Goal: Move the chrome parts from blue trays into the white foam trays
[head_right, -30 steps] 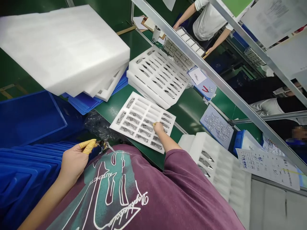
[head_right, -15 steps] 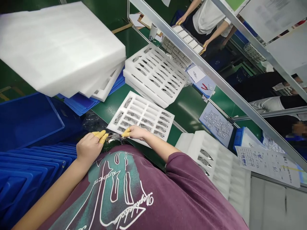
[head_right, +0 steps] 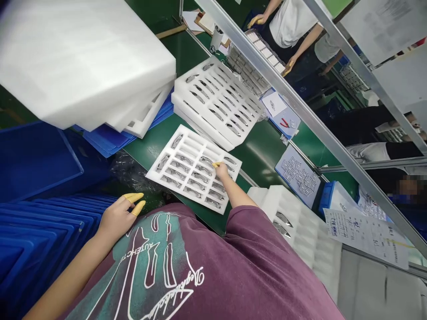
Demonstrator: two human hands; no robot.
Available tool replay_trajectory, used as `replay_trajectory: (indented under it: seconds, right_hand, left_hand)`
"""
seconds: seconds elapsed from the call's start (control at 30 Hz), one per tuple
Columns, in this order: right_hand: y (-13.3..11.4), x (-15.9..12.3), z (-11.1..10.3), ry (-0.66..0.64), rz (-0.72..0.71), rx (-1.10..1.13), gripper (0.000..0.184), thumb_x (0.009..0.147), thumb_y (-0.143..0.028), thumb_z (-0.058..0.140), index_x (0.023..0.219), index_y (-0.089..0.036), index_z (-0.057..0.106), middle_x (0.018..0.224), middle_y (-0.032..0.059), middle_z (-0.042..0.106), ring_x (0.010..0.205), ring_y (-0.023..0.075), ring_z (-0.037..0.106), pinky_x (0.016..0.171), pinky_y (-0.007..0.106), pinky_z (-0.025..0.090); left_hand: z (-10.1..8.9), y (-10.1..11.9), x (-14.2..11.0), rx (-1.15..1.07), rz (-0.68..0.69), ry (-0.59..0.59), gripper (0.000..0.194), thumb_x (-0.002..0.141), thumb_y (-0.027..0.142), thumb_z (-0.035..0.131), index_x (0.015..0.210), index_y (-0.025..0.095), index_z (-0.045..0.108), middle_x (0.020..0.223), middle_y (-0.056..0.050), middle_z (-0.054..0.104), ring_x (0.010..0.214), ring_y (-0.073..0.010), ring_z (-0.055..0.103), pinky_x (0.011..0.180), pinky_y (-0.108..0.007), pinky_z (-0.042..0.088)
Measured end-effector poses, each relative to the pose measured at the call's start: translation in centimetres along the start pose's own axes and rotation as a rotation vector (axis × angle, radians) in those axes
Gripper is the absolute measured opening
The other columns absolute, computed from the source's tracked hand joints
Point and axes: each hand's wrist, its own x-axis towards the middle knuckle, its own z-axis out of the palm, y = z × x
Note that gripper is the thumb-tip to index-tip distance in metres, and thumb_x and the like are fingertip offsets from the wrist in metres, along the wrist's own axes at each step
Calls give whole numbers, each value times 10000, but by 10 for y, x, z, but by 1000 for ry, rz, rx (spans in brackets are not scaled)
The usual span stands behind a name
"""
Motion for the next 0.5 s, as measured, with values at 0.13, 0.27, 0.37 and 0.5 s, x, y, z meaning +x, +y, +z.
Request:
replay_trajectory:
  seconds: [0.13,0.27,0.37,0.5]
  right_hand:
    - [13,2,8,11,23,-70,181,793,-208,554,880,-112,681,1067,108,630,877,184,583,801,258,440]
    - [10,6,16,28,70,-206,205,817,-258,562,917,-135,692,1130,123,604,858,190,591,724,257,434]
    - [3,9,15,-26,110,-293,202,812,-243,574,933,-136,696,1050,130,640,825,203,594,669,262,419]
    - [1,5,12,-66,113,-298,235,837,-227,539,1005,-138,678,1018,106,666,806,184,598,643,244,413]
  left_hand:
    - [2,2,-1,-29,18,-35,248,879,346,467,872,230,687,920,-43,708,811,-174,664,695,-267,536]
    - [5,0,-1,-15,18,-71,230,874,325,473,875,236,686,922,-32,710,835,-174,665,698,-265,538]
    - [8,-1,-1,-11,29,-95,245,880,333,463,873,231,686,932,-33,711,841,-171,665,700,-257,535]
    - [9,-1,-3,-24,14,-98,254,881,340,460,872,226,686,939,-35,712,834,-166,666,700,-247,533]
